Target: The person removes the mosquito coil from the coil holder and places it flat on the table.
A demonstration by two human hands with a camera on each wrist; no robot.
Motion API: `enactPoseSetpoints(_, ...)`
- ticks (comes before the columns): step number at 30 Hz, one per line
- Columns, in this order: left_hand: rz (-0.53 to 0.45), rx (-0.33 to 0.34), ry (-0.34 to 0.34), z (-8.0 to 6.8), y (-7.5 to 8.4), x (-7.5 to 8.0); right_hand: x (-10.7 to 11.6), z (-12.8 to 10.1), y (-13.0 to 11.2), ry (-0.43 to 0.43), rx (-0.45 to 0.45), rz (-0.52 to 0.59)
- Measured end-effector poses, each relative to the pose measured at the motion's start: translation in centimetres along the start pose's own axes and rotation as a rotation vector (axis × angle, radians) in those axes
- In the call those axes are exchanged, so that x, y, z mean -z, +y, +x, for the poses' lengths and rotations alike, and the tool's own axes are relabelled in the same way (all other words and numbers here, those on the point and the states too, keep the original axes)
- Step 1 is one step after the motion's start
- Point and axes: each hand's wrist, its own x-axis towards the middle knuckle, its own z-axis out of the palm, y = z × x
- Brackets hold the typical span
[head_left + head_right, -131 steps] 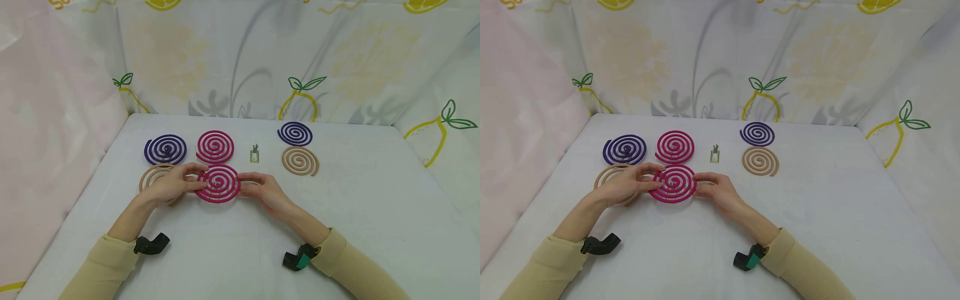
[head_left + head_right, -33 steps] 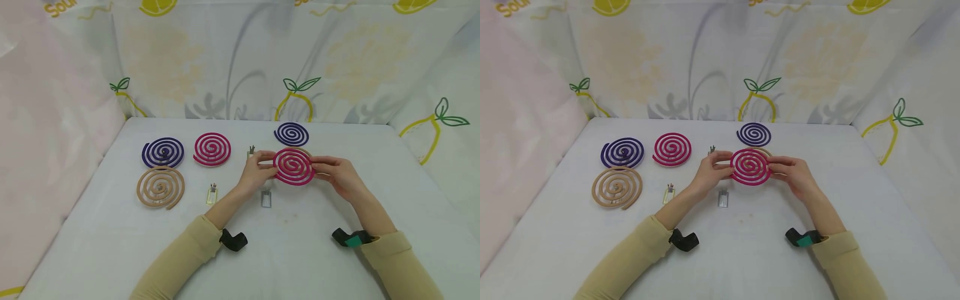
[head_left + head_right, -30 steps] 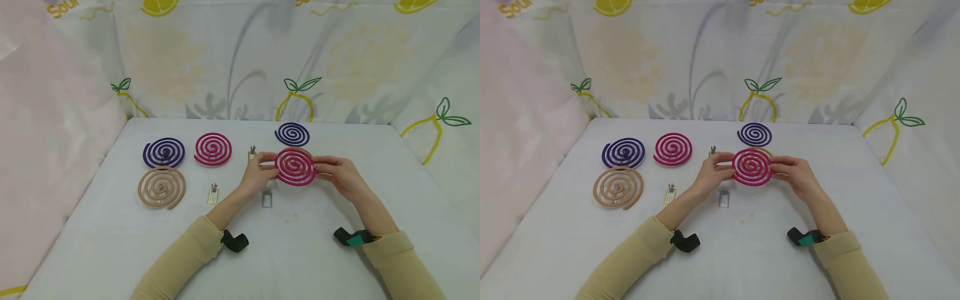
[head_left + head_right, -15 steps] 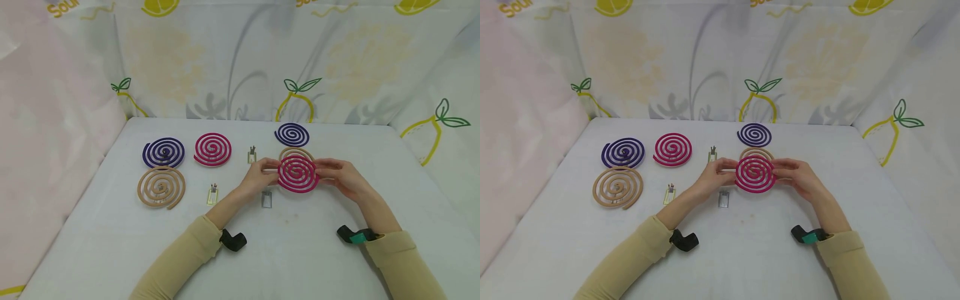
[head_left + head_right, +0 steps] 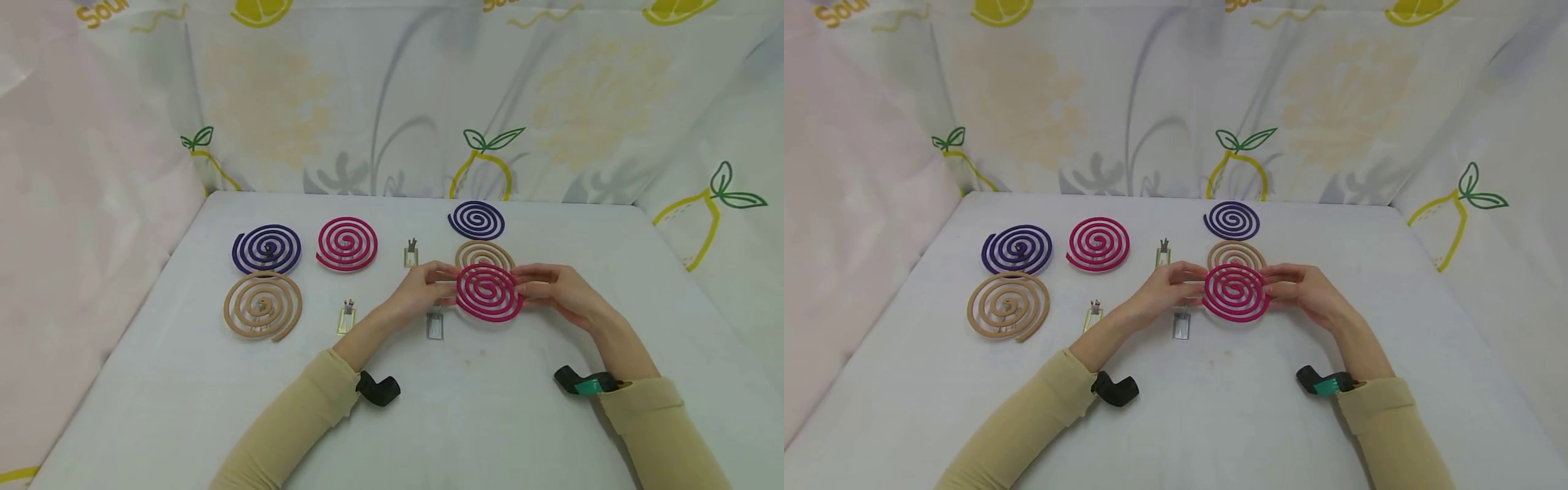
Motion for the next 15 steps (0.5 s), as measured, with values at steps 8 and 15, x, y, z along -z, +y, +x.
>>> enactPoseSetpoints(8, 0.083, -0.009, -0.058, 0.03, -0.24, 0.52, 0.05, -0.08, 0.08, -0.044, 0.002, -0.051)
enactPoseSetpoints(15, 0.110, -0.017, -0.104, 0.17, -0.49, 0.54, 0.05, -0.19, -0.14, -0.046, -0.017, -0.104)
